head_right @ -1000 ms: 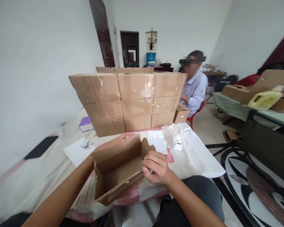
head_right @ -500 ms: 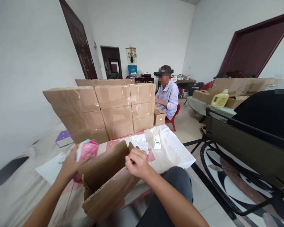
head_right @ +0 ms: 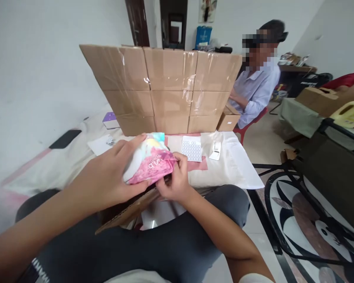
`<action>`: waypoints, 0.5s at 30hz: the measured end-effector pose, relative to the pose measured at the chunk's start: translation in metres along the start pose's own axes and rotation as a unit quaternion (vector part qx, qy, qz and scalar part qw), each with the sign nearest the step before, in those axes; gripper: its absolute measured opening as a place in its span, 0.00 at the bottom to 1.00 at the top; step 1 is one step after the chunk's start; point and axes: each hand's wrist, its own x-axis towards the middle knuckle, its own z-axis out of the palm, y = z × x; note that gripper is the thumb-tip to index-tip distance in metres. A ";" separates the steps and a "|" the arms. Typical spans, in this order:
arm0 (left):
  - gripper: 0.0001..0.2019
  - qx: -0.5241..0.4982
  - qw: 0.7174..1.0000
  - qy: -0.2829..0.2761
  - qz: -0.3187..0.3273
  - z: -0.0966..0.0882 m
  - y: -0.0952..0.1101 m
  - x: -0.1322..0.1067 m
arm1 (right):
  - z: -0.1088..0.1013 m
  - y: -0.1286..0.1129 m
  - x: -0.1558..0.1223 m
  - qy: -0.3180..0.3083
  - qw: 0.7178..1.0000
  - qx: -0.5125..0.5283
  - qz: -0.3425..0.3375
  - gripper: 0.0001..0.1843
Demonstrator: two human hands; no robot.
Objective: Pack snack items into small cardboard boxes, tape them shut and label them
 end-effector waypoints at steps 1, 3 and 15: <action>0.46 0.033 0.999 0.001 -0.012 0.006 0.002 0.000 | 0.000 0.001 0.000 -0.002 1.000 0.016 0.022 0.22; 0.46 0.093 0.995 0.004 -0.035 0.014 0.001 0.001 | 0.000 0.003 0.002 -0.002 0.997 0.043 0.065 0.22; 0.41 0.185 0.978 -0.075 -0.061 0.040 -0.031 0.013 | -0.007 0.003 0.013 -0.062 0.986 0.107 0.113 0.13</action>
